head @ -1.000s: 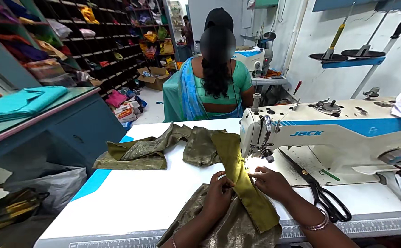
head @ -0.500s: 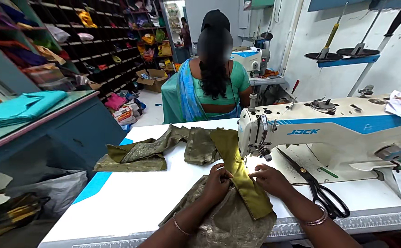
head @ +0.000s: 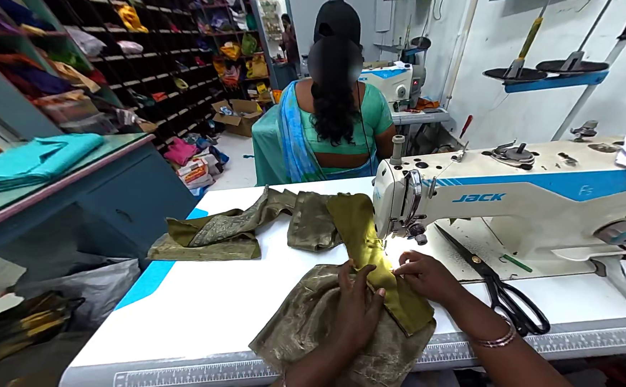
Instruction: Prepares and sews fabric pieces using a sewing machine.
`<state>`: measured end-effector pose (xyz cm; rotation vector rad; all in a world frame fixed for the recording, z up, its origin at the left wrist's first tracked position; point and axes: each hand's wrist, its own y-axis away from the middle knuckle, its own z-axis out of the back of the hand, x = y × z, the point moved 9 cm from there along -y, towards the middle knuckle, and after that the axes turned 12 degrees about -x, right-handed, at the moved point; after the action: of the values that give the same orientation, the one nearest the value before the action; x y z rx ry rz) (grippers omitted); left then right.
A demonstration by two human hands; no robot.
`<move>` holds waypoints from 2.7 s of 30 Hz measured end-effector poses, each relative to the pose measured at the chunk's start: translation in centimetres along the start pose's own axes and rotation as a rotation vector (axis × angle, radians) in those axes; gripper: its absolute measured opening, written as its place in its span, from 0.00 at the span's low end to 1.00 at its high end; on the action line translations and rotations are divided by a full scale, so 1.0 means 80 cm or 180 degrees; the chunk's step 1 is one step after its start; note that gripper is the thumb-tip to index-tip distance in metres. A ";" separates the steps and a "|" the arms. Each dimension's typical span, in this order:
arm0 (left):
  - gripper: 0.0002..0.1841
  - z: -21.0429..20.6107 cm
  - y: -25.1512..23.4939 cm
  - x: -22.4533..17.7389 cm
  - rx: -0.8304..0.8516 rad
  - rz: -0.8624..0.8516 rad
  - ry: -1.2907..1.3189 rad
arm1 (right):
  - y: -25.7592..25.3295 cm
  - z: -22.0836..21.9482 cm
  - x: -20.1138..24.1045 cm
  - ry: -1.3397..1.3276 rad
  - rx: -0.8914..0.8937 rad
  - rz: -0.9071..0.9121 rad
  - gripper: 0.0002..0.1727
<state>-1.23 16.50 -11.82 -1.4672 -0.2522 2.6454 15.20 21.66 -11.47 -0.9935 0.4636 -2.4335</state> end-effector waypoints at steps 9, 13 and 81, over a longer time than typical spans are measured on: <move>0.22 -0.001 -0.023 0.013 0.0650 -0.0224 -0.0206 | 0.000 0.002 0.006 0.0187 -0.0028 -0.0031 0.14; 0.19 -0.001 -0.030 0.011 0.0706 -0.0386 -0.0288 | 0.000 0.002 0.006 0.0192 -0.0017 -0.0044 0.14; 0.30 -0.044 -0.060 -0.009 0.1093 -0.1539 -0.1679 | 0.001 0.006 -0.006 0.0161 -0.0105 -0.0039 0.16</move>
<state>2.23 21.40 -12.13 -0.5095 -0.1538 2.4473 15.87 21.81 -11.39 -0.9528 0.5180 -2.4743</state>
